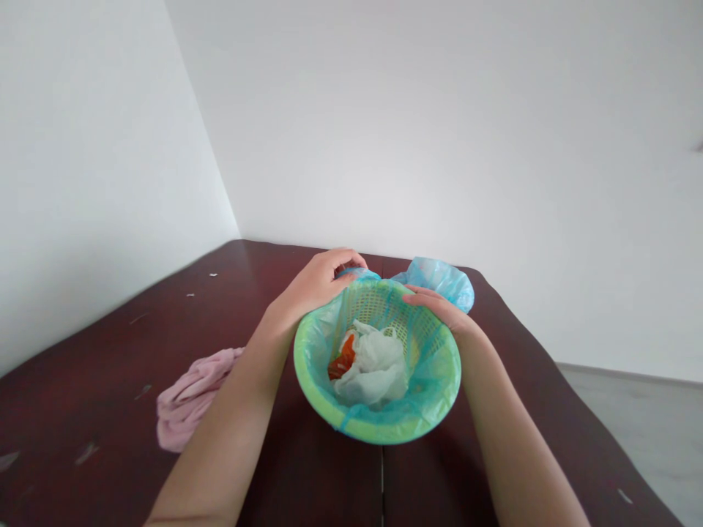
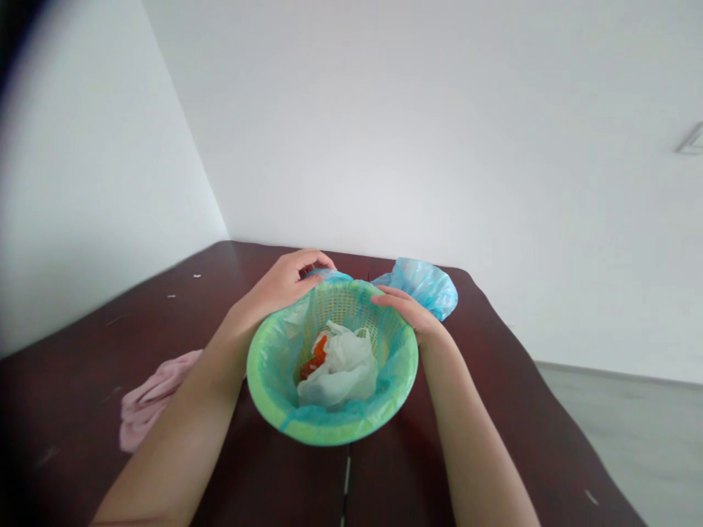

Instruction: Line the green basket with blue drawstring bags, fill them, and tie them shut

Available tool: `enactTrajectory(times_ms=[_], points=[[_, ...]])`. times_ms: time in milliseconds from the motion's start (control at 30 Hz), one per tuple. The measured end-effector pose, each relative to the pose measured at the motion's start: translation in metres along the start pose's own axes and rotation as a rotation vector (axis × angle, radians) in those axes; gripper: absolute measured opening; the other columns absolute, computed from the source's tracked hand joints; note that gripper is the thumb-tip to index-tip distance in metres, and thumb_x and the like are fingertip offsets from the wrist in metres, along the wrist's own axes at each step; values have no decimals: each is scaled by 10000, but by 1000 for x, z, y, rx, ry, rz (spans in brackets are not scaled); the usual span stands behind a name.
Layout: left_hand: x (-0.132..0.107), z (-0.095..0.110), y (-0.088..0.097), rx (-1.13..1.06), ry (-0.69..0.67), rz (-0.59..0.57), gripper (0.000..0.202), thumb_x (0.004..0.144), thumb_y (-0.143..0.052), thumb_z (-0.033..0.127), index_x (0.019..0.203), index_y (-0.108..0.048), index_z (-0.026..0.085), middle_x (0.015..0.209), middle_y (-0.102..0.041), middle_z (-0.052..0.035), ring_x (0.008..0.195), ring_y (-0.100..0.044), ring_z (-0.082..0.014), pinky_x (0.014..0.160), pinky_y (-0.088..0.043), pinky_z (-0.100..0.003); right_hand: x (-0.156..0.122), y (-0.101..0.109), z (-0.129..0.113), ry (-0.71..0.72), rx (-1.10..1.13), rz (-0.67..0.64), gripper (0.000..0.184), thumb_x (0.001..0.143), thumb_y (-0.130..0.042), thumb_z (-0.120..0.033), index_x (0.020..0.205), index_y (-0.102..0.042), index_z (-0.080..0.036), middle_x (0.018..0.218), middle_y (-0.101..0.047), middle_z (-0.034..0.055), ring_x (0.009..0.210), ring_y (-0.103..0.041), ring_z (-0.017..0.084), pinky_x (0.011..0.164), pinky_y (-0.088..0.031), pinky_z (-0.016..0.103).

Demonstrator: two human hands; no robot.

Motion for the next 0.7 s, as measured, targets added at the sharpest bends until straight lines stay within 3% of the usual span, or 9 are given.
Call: enactTrajectory(times_ms=[133,200,267,367,467,533,633,700], points=[[0,-3,-3,-69,105,-50,207,1116,-697,366,1171,-865,257,1142,-905,-26,1047,-832,-260,952,-595,-369,1,1,4,-80,58,-32,424,944,-948,-402,1338,-850,-281,1259,-923,77,1115,-889,315,1008,-741,422],[0,-3,-4,-119,122,-47,216,1107,-723,390,1171,-874,249,1160,-911,-37,1075,-844,-267,969,-610,-367,2,-1,4,-57,57,-91,386,1021,-879,-536,1289,-864,-258,1226,-923,98,1131,-885,329,1039,-729,438],[-1,-2,-4,-162,140,-50,227,1101,-743,398,1188,-879,238,1171,-912,-51,1081,-848,-267,970,-618,-359,3,-1,4,-7,15,-118,491,1071,-759,-711,1186,-872,-247,1143,-917,127,1115,-879,358,1023,-722,475],[-1,-4,-4,-170,185,-35,274,1110,-742,425,1239,-880,226,1179,-907,-66,997,-835,-251,893,-612,-339,7,6,1,132,-210,35,591,1028,-720,-847,1012,-819,-264,974,-875,102,960,-839,340,861,-690,467],[0,-6,-3,-163,209,-9,317,1119,-703,421,1292,-871,215,1205,-899,-72,922,-810,-232,839,-602,-327,10,16,-4,229,-446,188,520,945,-814,-791,946,-739,-277,781,-770,30,692,-677,246,630,-517,378],[1,-7,-4,-168,210,-11,329,1114,-675,389,1313,-867,210,1216,-895,-74,907,-800,-224,834,-603,-322,11,19,-6,305,-538,219,437,936,-817,-700,908,-713,-276,723,-713,11,637,-596,216,596,-430,361],[2,-6,-5,-204,187,-44,347,1092,-664,339,1338,-869,206,1280,-891,-89,999,-817,-243,901,-625,-337,12,19,-9,461,-637,259,312,966,-772,-564,872,-699,-275,820,-753,37,757,-673,237,700,-533,392],[2,-5,-6,-237,159,-89,372,1069,-672,298,1369,-873,210,1348,-884,-101,1119,-829,-271,979,-637,-359,13,16,-8,511,-633,230,235,979,-766,-503,1024,-752,-273,1035,-837,74,936,-770,268,861,-640,436]])
Point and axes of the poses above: each hand's wrist, its own x-axis towards the middle knuckle, its own y-axis out of the back of the hand, z = x × y, the point moved 2 cm from there along x, towards the middle knuckle
